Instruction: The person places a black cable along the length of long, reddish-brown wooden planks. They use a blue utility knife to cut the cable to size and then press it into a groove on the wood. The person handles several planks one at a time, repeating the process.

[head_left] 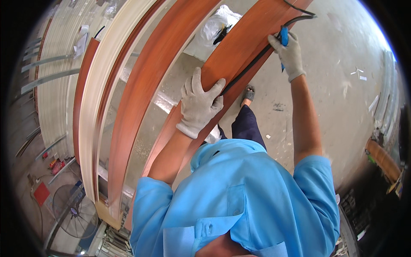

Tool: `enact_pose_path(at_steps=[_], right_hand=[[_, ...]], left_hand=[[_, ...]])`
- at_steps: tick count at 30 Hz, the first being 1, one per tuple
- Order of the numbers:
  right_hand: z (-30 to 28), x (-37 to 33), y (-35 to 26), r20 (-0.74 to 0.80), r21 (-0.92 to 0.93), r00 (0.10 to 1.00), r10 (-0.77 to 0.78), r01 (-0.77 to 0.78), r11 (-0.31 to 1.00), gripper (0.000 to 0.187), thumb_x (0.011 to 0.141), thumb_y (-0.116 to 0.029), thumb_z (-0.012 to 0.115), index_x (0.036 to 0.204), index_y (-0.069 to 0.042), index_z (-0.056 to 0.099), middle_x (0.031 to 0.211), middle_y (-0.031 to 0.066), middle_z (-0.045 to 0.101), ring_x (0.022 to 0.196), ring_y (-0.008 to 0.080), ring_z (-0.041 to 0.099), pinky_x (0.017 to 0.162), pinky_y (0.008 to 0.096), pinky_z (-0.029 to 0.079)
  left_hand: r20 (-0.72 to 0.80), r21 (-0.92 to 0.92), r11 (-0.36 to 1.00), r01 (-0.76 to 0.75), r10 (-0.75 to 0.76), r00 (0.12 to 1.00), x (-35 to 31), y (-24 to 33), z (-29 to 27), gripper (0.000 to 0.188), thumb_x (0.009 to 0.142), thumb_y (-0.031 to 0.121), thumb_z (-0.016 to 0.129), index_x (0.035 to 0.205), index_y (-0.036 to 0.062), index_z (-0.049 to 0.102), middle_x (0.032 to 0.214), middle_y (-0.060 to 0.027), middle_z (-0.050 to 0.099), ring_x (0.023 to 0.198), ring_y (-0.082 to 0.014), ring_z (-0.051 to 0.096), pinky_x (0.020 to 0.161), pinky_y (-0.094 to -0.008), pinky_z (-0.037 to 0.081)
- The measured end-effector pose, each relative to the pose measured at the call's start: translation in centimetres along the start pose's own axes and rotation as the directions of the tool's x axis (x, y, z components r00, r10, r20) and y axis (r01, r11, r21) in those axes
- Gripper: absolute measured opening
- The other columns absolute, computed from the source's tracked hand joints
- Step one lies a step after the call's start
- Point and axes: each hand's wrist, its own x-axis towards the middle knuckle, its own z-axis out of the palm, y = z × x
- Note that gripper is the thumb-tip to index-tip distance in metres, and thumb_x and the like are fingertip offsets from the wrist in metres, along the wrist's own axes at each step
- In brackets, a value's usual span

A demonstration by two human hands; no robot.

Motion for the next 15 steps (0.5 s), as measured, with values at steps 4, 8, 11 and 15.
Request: enact_pose_path(at_steps=[4,8,11,15], right_hand=[[0.7,0.0,0.5,-0.025,-0.01,0.999,-0.023,0.023,1.0,0.03,0.082,-0.028,0.086,0.091,-0.002,0.074,0.116,0.0132,0.062,0.097,0.0262,0.064,0.087,0.0373,0.053],[0.1,-0.3,-1.2,0.005,0.081,1.0,-0.003,0.002,0.997,0.029,0.083,-0.026,0.085,0.092,-0.001,0.072,0.109,0.0119,0.064,0.09,0.0231,0.064,0.081,0.0351,0.053],[-2.4,0.9,-2.8,0.271,0.4,0.95,0.158,-0.26,0.879,0.026,0.086,-0.023,0.083,0.094,-0.002,0.071,0.097,0.0089,0.067,0.078,0.0178,0.063,0.072,0.0314,0.053],[-7.6,6.2,-4.0,0.371,0.742,0.927,0.062,-0.335,0.58,0.024,0.092,-0.019,0.075,0.105,0.0,0.069,0.088,0.0055,0.069,0.068,0.0124,0.06,0.063,0.0264,0.051]], left_hand=[[-0.008,-0.023,1.0,0.017,-0.017,1.0,5.9,1.7,1.3,0.053,0.078,0.027,0.076,0.13,0.0322,0.068,0.147,-0.0263,0.04,0.122,-0.0475,0.049,0.102,-0.0558,0.044],[-0.044,-0.028,0.999,0.023,-0.024,0.999,10.0,3.3,2.6,0.053,0.079,0.026,0.076,0.131,0.0322,0.068,0.149,-0.025,0.04,0.125,-0.046,0.047,0.108,-0.0535,0.041],[0.0,-0.018,0.996,0.091,-0.091,0.996,10.0,3.4,2.8,0.053,0.079,0.026,0.077,0.131,0.0333,0.069,0.151,-0.0243,0.041,0.127,-0.0438,0.047,0.109,-0.0529,0.041],[-0.062,0.003,0.998,0.058,-0.058,0.996,9.4,3.3,3.0,0.052,0.079,0.03,0.076,0.13,0.0346,0.069,0.148,-0.0244,0.042,0.122,-0.0441,0.049,0.106,-0.0541,0.043]])
